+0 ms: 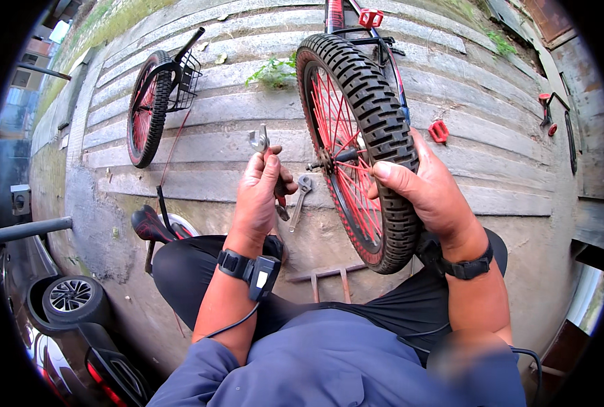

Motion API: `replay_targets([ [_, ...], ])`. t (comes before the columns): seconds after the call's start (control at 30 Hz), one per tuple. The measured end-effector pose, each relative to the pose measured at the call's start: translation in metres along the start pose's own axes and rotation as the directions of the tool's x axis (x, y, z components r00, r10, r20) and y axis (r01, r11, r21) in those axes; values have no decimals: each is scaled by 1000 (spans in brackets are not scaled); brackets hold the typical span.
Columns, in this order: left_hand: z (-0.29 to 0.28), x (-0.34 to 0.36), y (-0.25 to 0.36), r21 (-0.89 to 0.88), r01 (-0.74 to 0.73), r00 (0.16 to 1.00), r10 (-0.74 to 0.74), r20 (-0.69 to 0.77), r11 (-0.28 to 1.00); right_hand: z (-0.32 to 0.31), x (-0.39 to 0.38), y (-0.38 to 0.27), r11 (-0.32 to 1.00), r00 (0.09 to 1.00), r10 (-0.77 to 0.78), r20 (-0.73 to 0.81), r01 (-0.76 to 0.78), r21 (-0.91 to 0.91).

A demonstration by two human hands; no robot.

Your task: The person selects a wrench from a tray of tools and then uses it to adjust the axle nut on a bicycle wheel. The task involves moving from a tool station to the bicycle and performing a mechanical adjustment.

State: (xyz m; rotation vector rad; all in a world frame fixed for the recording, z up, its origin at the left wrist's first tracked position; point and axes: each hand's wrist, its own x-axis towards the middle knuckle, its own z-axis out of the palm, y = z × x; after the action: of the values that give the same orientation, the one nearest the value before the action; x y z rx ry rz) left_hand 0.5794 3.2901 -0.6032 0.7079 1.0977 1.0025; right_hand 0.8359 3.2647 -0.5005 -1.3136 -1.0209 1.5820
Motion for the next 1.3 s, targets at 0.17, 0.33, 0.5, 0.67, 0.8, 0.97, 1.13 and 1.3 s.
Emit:
replay_targets([
  [0.17,-2,3,-39,-44,146,983,-149,-103,988,2,-1,-2,997,1000,0,14,-1,73],
  [0.33,0,-3,-69,4,340,930,-336,-150,940,3,0,-2,996,1000,-9,15,8,93],
  [0.5,3,-1,-92,-23,477,867,-475,-149,879,3,-1,-3,997,1000,7,28,-9,81],
  [0.67,11,2,-98,14,523,845,-516,-141,852,1,-2,-2,998,1000,12,27,-13,67],
  [0.8,16,7,-111,38,531,840,-520,-154,847,1,-1,-3,999,999,19,42,-20,31],
  [0.97,15,19,-114,5,503,852,-495,-168,864,5,-4,-5,995,998,36,45,-40,94],
  [1.13,28,19,-105,76,414,907,-404,-122,907,7,-4,-5,993,999,46,22,-48,104],
  [1.3,33,18,-102,31,337,940,-334,-66,941,9,-5,-9,992,998,56,27,-59,114],
])
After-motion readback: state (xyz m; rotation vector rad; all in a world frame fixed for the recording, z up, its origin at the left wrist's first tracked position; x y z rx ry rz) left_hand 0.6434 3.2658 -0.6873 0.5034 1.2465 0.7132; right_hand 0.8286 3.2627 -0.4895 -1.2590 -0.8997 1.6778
